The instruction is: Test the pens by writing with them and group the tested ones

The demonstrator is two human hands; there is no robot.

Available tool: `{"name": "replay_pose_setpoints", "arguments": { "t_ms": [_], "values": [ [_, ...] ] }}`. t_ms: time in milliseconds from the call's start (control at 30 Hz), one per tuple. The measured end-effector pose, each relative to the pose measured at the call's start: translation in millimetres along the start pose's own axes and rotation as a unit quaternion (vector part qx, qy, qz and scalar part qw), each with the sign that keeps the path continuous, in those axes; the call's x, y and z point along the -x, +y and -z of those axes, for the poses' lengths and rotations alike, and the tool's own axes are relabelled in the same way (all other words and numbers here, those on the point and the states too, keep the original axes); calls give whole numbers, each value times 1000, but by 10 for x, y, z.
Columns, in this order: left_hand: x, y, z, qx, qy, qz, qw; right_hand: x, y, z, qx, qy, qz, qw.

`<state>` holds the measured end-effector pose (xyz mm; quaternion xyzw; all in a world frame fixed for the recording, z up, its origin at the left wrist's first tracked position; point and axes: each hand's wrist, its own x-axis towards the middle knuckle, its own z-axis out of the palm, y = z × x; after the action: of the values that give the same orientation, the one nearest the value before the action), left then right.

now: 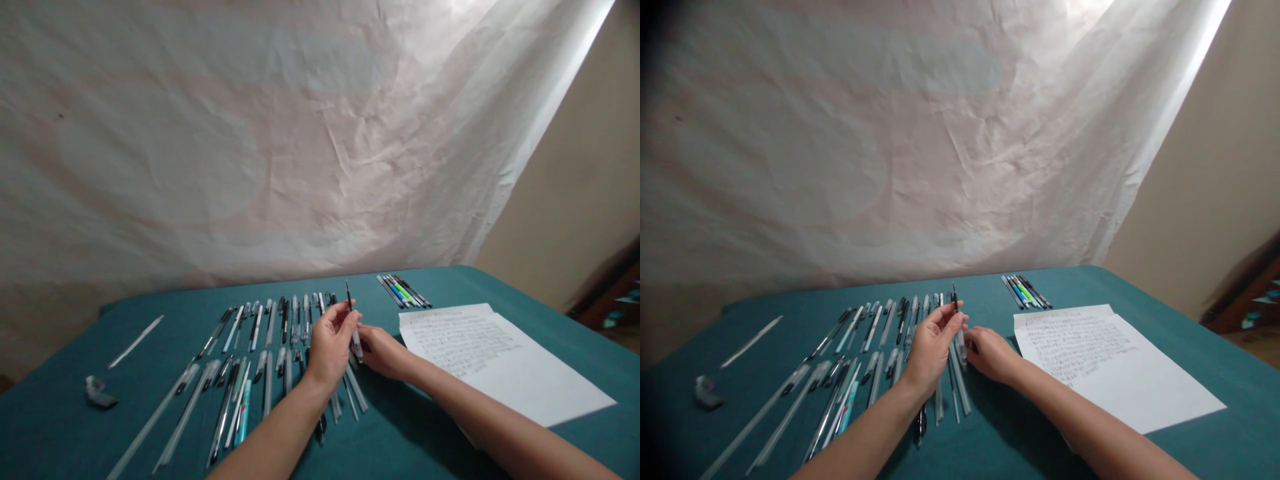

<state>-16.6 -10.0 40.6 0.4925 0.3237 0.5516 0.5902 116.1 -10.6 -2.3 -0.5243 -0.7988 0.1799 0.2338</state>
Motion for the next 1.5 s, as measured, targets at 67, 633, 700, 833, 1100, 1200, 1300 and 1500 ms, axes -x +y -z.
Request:
{"name": "replay_pose_setpoints", "arguments": {
  "t_ms": [67, 633, 700, 833, 1100, 1200, 1300, 1500],
  "values": [
    [4, -19, -1, 3, -4, 6, 1000, 4, 1, 6, -3, -3, 0, 1000],
    [39, -159, -12, -16, -16, -11, 1000, 67, -3, 63, 46, -37, -8, 998],
    [40, -179, -11, -22, -15, -13, 1000, 71, -17, 79, 60, -43, -14, 997],
    [35, -179, -6, -20, -17, -13, 1000, 81, -35, 115, 105, -41, -47, 992],
    [15, -177, 13, -35, 0, -31, 999, 103, 76, 214, 132, -36, -83, 987],
    [45, -208, 11, -56, -17, -28, 998, 66, 78, 424, 58, 21, -73, 995],
    [85, -221, -2, -68, -31, -14, 997, 47, 19, 699, -144, 130, -57, 979],
    [133, -204, -33, -76, -38, 3, 996, 83, -93, 934, -305, 206, -46, 929]
  ]
}}
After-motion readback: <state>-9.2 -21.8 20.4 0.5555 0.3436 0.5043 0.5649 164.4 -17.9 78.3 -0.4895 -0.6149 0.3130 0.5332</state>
